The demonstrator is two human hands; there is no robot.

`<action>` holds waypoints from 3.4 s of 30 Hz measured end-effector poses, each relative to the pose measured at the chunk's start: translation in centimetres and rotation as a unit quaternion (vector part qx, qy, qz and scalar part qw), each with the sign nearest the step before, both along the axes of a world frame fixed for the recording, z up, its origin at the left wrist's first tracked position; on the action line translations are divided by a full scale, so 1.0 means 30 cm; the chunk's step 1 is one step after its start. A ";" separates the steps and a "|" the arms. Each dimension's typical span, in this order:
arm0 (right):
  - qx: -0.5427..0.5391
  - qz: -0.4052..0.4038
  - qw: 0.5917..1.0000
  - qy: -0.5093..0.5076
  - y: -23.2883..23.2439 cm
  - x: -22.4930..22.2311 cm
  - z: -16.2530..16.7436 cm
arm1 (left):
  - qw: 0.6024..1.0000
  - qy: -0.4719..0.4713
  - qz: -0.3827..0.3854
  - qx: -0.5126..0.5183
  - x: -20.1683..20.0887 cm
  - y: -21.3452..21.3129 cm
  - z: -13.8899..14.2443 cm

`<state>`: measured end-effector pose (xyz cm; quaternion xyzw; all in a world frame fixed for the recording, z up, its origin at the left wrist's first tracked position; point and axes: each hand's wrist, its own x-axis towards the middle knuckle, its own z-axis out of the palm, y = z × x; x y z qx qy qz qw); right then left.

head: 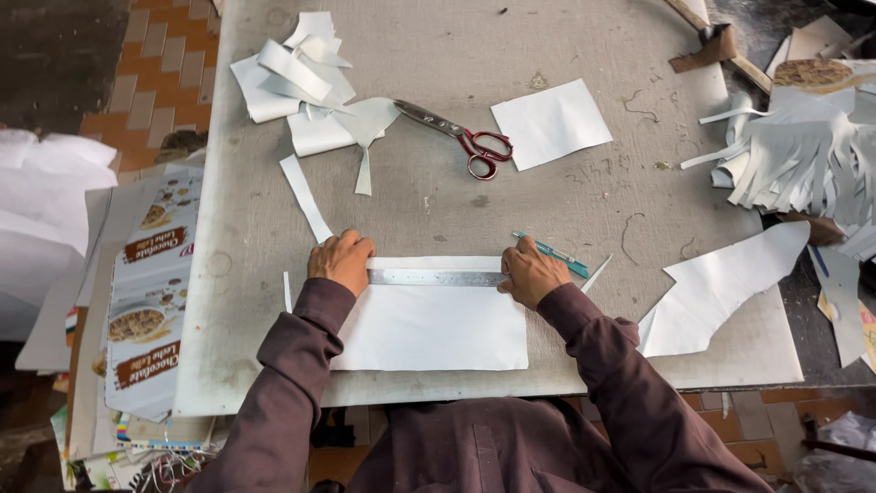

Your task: The person uses a metal ruler and a utility knife to score and cut a white sheet into narrow strips on a workbench. They repeatedly align the ruler, make parallel cuts, and separate the resulting strips, then repeat the process on another sheet.

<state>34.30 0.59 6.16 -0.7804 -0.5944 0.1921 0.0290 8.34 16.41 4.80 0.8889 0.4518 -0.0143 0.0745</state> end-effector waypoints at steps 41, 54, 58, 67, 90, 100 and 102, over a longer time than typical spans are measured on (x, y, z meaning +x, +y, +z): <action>0.241 -0.073 0.939 0.236 0.027 -0.205 -0.085 | 0.976 -0.215 -0.034 0.018 -0.251 -0.196 -0.114; 0.316 -0.080 0.931 -0.165 -0.272 -0.144 -0.158 | 0.978 -0.196 -0.068 0.034 -0.224 -0.127 -0.284; -0.074 -0.355 0.932 0.022 -0.501 -0.256 -0.149 | 0.968 -0.159 -0.175 0.080 -0.191 -0.127 -0.303; 0.082 -0.463 0.700 0.537 -0.704 -0.302 -0.338 | 0.882 -0.171 -0.438 -0.002 -0.105 -0.458 -0.320; -0.013 -0.363 0.693 0.623 -0.815 -0.229 -0.434 | 0.989 -0.103 -0.081 0.063 0.130 -0.475 -0.327; -0.012 -0.331 0.725 0.604 -0.836 -0.203 -0.476 | 0.994 -0.090 -0.061 0.030 0.135 -0.475 -0.346; -0.017 -0.324 0.733 0.598 -0.847 -0.192 -0.476 | 0.994 -0.079 -0.063 0.031 0.135 -0.480 -0.344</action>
